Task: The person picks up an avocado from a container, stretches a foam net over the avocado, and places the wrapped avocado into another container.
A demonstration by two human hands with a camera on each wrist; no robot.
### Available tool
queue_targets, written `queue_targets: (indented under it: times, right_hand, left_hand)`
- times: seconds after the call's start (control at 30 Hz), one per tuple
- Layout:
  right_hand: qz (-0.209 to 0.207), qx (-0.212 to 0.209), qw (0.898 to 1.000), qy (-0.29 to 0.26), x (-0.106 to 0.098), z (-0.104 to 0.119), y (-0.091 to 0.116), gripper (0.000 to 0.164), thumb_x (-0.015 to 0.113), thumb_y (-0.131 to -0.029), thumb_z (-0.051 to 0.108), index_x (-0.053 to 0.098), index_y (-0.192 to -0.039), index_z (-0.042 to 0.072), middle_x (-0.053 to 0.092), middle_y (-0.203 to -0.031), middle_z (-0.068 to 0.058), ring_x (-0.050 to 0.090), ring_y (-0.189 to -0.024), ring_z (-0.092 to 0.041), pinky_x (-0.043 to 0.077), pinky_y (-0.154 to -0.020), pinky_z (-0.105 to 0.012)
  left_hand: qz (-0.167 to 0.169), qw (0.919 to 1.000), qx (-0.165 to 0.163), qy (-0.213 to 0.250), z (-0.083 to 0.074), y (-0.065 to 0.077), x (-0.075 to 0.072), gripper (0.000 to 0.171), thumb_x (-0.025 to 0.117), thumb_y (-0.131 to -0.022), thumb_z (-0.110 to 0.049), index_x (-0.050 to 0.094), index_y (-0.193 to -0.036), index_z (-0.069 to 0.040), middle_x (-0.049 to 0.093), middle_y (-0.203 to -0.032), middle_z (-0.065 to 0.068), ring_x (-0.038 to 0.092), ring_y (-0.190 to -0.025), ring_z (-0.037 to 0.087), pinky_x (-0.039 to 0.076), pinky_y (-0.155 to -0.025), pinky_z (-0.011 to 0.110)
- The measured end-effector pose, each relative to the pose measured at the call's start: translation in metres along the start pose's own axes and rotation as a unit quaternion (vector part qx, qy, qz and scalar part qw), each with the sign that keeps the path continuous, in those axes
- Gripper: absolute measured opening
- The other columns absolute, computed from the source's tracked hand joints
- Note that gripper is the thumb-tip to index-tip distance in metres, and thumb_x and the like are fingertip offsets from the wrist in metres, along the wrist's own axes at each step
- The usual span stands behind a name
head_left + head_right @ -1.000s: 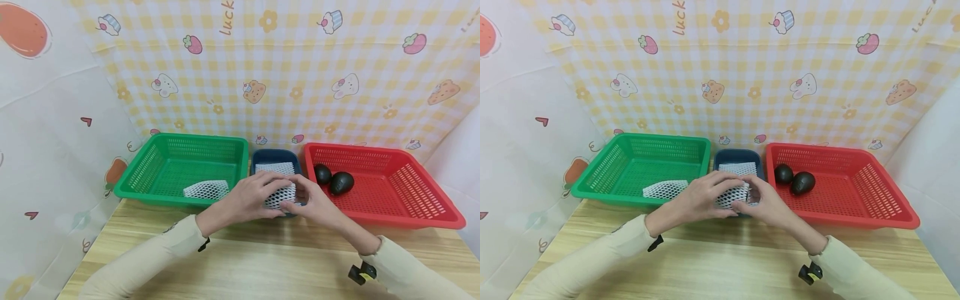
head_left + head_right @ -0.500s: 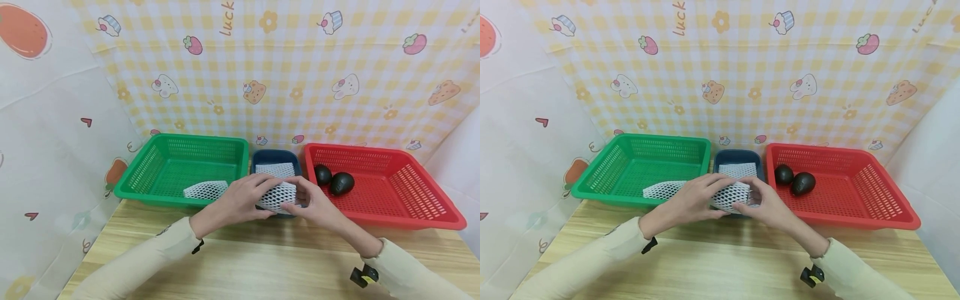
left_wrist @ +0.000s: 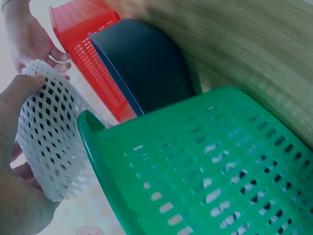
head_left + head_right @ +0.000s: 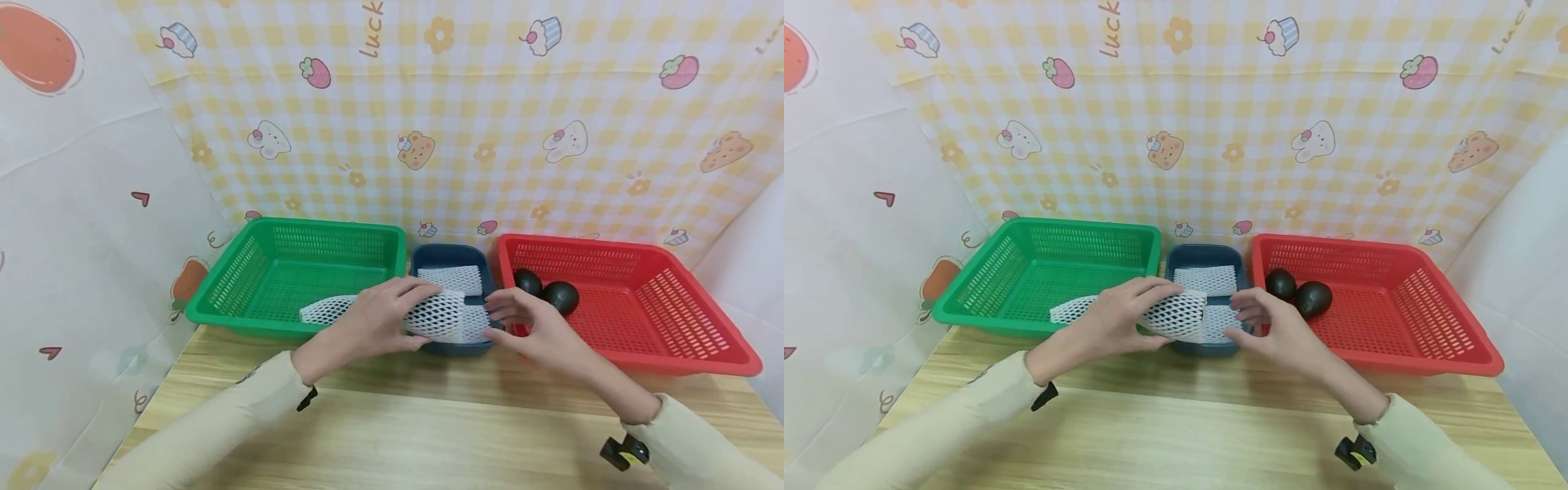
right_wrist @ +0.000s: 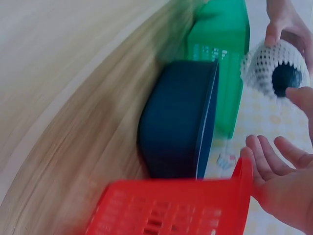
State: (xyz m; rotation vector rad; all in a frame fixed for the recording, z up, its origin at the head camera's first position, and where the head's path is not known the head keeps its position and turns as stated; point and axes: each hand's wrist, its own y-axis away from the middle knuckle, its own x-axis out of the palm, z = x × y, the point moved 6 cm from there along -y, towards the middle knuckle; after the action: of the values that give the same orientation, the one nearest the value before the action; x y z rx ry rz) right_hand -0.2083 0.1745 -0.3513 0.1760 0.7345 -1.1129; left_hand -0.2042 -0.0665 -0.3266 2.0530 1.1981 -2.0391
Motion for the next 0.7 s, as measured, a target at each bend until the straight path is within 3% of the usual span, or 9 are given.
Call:
queue_targets:
  times: [0.43, 0.57, 0.7]
  right_hand:
    - [-0.031, 0.016, 0.99, 0.134, -0.027, -0.011, 0.012, 0.054, 0.092, -0.078, 0.022, 0.064, -0.12, 0.003, 0.066, -0.105, -0.005, 0.063, -0.091, -0.02, 0.056, -0.077, -0.027]
    - [-0.021, 0.029, 0.988, 0.151, -0.029, -0.015, 0.014, 0.056, 0.093, -0.075, 0.017, 0.063, -0.118, 0.002, 0.065, -0.101, -0.005, 0.063, -0.089, -0.021, 0.057, -0.075, -0.031]
    - [0.003, 0.054, 0.988, 0.148, -0.032, -0.018, 0.015, 0.06, 0.093, -0.075, 0.024, 0.061, -0.12, 0.002, 0.064, -0.103, -0.005, 0.063, -0.091, -0.022, 0.058, -0.076, -0.036]
  left_hand:
    - [-0.034, 0.9994, -0.002, 0.013, 0.006, 0.003, -0.016, 0.071, 0.09, -0.077, -0.034, 0.06, -0.137, -0.01, 0.061, -0.132, 0.008, 0.06, -0.117, 0.024, 0.054, -0.088, 0.037]
    - [-0.04, 0.9992, 0.002, 0.009, 0.006, 0.003, -0.021, 0.071, 0.091, -0.076, -0.032, 0.06, -0.136, -0.009, 0.061, -0.132, 0.008, 0.061, -0.115, 0.024, 0.056, -0.085, 0.037]
    - [-0.046, 0.9989, 0.004, 0.0, 0.008, 0.004, -0.027, 0.072, 0.091, -0.075, -0.032, 0.06, -0.137, -0.01, 0.061, -0.131, 0.008, 0.061, -0.114, 0.024, 0.056, -0.082, 0.037]
